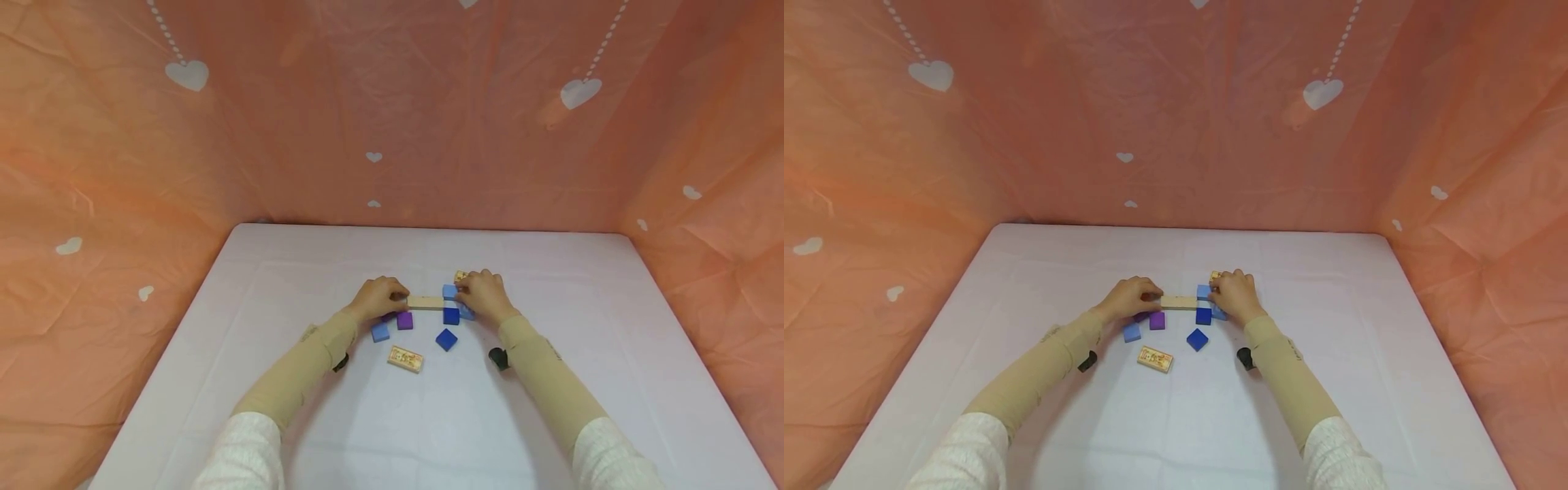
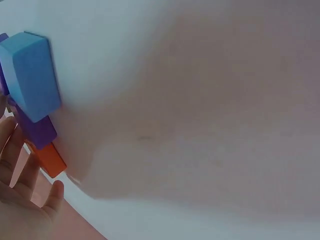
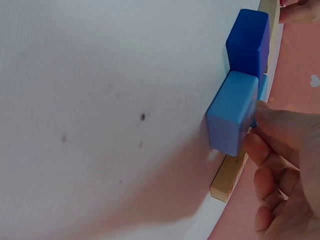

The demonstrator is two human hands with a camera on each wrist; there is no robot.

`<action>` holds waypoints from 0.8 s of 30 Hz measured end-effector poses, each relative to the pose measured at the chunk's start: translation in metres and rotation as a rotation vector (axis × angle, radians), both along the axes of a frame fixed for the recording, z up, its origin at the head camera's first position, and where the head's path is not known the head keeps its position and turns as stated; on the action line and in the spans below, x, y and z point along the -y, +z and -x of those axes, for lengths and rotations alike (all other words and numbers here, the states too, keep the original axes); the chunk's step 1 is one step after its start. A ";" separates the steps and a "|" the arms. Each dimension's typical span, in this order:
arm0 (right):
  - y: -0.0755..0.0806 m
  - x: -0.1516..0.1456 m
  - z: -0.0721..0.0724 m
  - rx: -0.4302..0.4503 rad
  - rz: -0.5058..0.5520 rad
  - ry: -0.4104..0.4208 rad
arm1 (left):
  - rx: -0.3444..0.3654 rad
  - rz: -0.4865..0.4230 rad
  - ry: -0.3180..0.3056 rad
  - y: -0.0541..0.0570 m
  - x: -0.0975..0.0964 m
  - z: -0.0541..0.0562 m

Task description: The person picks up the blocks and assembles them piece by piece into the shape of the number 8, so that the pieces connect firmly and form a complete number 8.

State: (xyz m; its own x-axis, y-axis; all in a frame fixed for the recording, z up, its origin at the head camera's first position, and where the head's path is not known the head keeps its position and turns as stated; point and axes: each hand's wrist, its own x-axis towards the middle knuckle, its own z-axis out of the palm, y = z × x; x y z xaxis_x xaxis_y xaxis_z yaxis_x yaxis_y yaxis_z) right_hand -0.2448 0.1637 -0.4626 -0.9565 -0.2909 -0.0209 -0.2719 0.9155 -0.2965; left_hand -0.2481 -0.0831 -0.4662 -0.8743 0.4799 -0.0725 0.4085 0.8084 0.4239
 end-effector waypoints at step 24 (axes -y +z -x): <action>0.002 0.000 0.000 0.028 0.009 -0.008 | -0.169 0.058 0.140 0.006 0.034 -0.005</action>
